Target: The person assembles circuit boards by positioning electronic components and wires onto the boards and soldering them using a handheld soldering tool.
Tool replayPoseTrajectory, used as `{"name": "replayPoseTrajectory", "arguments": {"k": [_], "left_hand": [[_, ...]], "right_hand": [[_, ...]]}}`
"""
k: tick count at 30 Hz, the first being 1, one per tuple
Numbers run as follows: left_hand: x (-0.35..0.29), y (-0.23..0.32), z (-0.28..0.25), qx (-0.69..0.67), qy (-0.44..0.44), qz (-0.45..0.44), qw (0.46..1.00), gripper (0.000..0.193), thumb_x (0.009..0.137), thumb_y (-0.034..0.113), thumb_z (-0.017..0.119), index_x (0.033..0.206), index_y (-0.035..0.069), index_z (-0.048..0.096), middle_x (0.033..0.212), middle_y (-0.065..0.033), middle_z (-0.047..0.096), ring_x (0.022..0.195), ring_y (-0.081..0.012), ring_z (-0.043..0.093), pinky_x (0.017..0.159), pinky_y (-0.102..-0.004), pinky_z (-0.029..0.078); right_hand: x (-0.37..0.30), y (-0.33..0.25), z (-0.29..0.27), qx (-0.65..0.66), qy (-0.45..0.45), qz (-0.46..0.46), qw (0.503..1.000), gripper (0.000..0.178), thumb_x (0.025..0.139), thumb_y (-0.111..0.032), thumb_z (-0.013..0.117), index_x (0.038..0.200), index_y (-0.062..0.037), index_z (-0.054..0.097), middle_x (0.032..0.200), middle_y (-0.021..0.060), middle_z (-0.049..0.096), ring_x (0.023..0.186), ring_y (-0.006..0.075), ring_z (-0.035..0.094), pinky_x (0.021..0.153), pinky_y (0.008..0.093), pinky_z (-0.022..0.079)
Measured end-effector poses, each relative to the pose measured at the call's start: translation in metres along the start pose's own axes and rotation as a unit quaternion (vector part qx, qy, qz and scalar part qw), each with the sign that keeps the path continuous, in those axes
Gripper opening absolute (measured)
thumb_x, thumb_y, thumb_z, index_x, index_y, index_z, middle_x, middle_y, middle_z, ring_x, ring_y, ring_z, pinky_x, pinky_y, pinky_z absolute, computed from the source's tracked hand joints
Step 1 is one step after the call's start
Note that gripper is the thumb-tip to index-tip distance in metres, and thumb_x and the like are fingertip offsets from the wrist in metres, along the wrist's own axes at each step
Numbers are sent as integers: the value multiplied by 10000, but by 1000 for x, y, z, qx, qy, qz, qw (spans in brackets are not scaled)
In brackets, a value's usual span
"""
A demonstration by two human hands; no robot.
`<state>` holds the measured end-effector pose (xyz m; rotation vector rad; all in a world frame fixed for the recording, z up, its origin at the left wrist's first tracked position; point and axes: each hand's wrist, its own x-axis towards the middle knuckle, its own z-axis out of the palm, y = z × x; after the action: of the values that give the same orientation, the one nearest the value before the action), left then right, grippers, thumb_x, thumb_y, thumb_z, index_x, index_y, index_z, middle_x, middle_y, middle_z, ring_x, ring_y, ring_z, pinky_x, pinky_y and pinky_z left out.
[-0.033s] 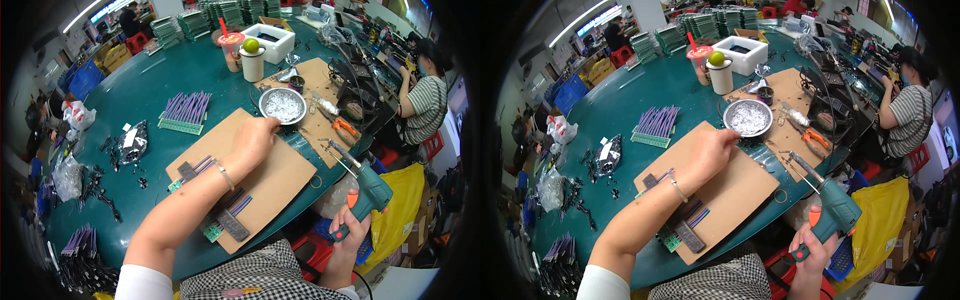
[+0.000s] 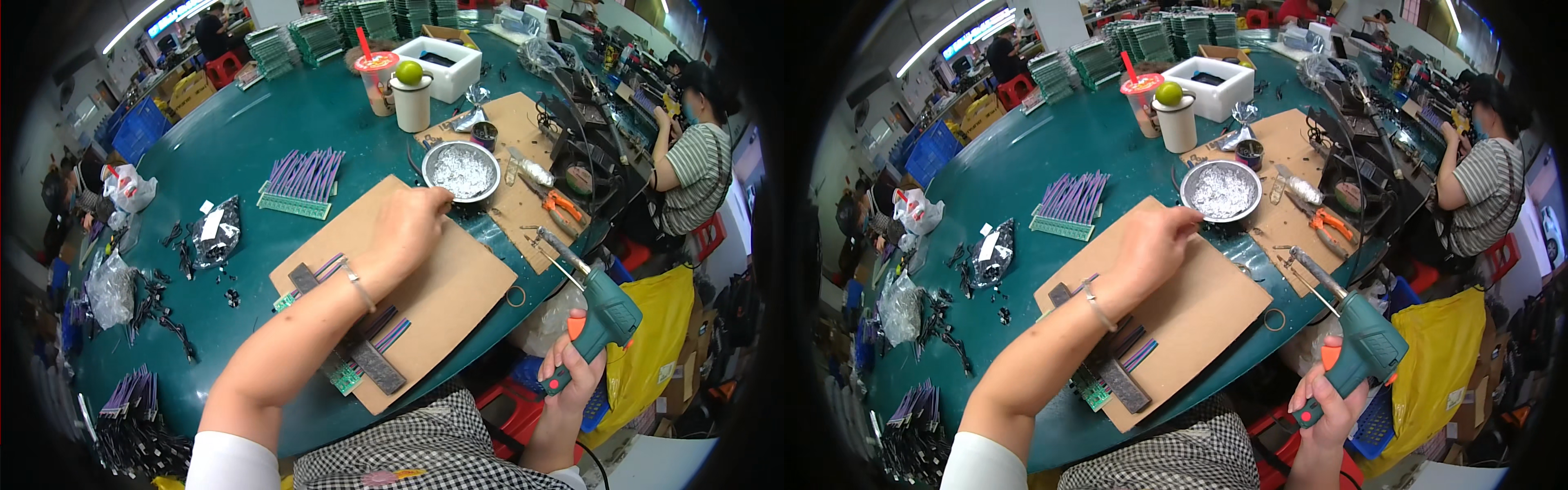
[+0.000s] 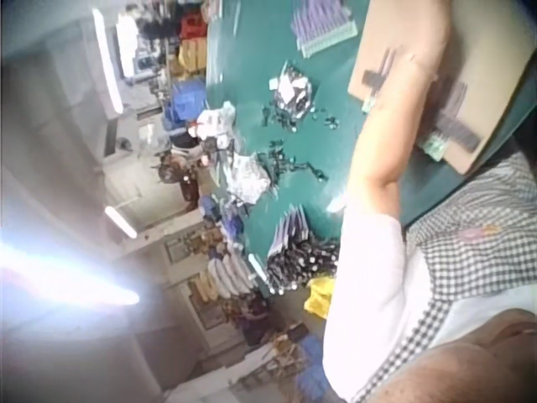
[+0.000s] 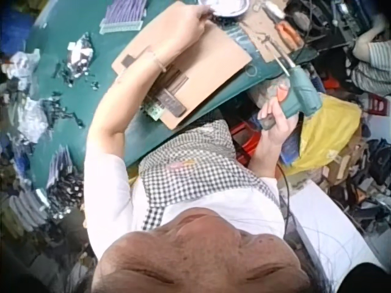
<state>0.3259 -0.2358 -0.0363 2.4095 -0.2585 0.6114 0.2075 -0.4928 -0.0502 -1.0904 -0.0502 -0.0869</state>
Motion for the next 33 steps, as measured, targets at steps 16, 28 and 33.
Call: {"name": "replayPoseTrajectory", "arguments": {"k": [16, 28, 33], "left_hand": [[-209, -100, -209, 178, 70, -412, 891, 107, 749, 136, 655, 794, 40, 669, 709, -125, 645, 661, -232, 632, 616, -329, 485], [-221, -123, -194, 165, 57, -387, 905, 152, 683, 123, 728, 772, 32, 646, 765, -77, 616, 656, -146, 578, 597, -280, 454], [-224, -95, -199, 64, 145, -417, 895, 97, 685, 85, 689, 717, 7, 639, 684, -77, 647, 630, -128, 608, 591, -253, 482]], "right_hand": [[-4, 28, 21, 11, -130, 23, 991, 511, 815, -44, 504, 1262, 73, 286, 656, 59, 419, 430, 99, 436, 340, 176, 362], [-25, 30, 48, -10, -171, 45, 984, 516, 807, -52, 537, 1245, 78, 297, 660, 66, 430, 418, 105, 436, 334, 185, 371], [-29, 27, 58, -34, -136, 45, 989, 517, 796, -41, 538, 1239, 78, 300, 662, 73, 435, 405, 106, 412, 326, 193, 361]]}}
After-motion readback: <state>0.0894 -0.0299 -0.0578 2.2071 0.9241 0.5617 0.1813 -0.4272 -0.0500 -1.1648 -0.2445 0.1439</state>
